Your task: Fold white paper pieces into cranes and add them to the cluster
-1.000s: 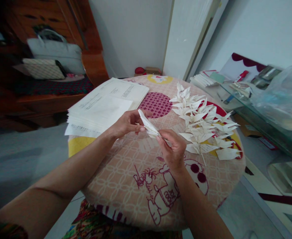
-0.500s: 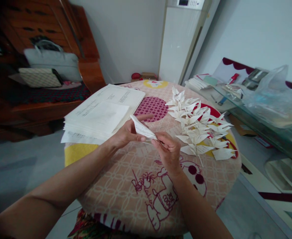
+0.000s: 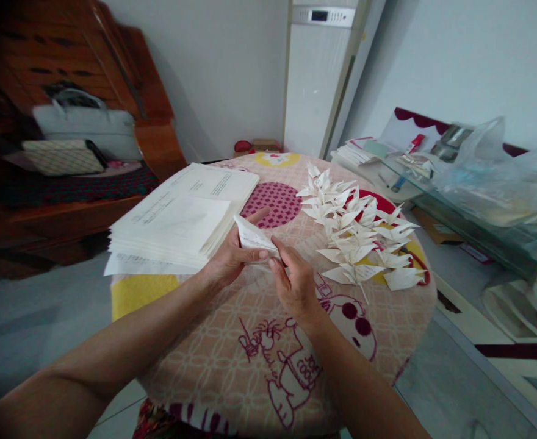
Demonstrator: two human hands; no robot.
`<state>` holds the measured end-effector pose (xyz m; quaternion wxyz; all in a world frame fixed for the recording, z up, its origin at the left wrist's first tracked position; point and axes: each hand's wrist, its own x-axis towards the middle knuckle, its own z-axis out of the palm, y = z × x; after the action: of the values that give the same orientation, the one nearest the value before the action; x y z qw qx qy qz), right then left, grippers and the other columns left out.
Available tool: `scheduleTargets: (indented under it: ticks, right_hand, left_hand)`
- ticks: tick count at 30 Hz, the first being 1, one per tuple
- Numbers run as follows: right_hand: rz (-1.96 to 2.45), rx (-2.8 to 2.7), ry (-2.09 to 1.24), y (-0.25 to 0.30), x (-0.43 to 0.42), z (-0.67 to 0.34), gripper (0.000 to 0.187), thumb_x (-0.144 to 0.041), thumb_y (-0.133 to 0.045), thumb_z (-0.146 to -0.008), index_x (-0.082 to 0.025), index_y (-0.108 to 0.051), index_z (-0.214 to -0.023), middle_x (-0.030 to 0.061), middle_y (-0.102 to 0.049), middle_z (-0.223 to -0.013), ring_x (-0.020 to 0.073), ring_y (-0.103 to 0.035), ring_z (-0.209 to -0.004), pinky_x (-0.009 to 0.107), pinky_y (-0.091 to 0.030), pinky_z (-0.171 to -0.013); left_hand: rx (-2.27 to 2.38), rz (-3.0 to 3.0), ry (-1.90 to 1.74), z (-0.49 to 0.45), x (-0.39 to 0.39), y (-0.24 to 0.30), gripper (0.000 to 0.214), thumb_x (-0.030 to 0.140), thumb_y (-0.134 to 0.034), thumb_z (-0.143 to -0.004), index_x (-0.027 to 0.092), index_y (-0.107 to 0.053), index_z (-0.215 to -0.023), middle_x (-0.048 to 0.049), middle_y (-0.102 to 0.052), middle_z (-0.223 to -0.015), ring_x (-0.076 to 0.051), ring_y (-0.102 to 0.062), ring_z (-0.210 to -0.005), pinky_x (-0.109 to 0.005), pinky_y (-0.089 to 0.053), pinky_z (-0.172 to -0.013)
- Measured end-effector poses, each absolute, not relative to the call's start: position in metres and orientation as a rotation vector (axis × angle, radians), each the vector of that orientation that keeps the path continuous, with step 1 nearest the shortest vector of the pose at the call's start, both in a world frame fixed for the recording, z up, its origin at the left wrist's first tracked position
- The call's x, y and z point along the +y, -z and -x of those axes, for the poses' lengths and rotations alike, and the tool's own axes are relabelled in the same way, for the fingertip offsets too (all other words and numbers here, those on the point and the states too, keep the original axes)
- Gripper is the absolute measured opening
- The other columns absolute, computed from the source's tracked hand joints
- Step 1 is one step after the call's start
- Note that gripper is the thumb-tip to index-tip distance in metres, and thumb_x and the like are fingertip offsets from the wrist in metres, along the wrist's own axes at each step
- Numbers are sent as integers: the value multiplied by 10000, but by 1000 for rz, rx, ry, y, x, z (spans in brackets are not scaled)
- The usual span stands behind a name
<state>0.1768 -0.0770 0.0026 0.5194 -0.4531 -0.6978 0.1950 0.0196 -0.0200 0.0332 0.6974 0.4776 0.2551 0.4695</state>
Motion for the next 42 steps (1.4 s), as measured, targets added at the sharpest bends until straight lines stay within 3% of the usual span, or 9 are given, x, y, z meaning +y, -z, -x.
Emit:
scheduleTargets:
  ticks: [5,11,14,22,42]
  right_hand:
    - [1067,-1678,-268,-9,-80,-172,346,-238,-540,-956,-198,-647,-1283,106,-734,-1137,217,-697,-1025,359,-566,-879]
    - [1056,-1609,38,-13,-81,-174,76,-197,-639,-908,-201,-713,-924,71,-728,-860,193,-678,-814,330,-554,-762]
    - [1074,-1651,68,-14,-81,-174,118,-194,-606,-926,-205,-698,-853,48,-706,-774,180,-647,-744,315,-530,-705]
    - [1132,-1686,-67,-15,-82,-174,222,-248,-547,-956,-219,-675,-777,45,-677,-728,183,-617,-710,319,-499,-685]
    - [1126,-1681,-193,-16,-82,-175,198,-236,-553,-928,-213,-654,-759,30,-664,-726,166,-604,-694,298,-479,-674]
  left_hand:
    - [595,-1067,-1053,-21,-25,-35,1005,225,-901,-567,248,-472,-1476,18,-643,-724,-135,-560,-638,-232,-437,-600]
    - [600,-1011,-1062,-22,-24,-35,944,214,-898,-552,269,-540,-1424,29,-600,-718,-109,-482,-613,-217,-375,-571]
    - [607,-990,-1067,-22,-25,-36,928,208,-897,-542,265,-558,-1404,38,-577,-723,-99,-461,-615,-210,-367,-569]
    - [591,-913,-1033,-24,-25,-36,882,182,-875,-538,247,-585,-1368,33,-602,-774,-94,-471,-636,-202,-384,-578]
    - [572,-885,-1058,-26,-27,-33,710,116,-834,-567,214,-673,-1252,34,-612,-778,-79,-505,-653,-172,-400,-578]
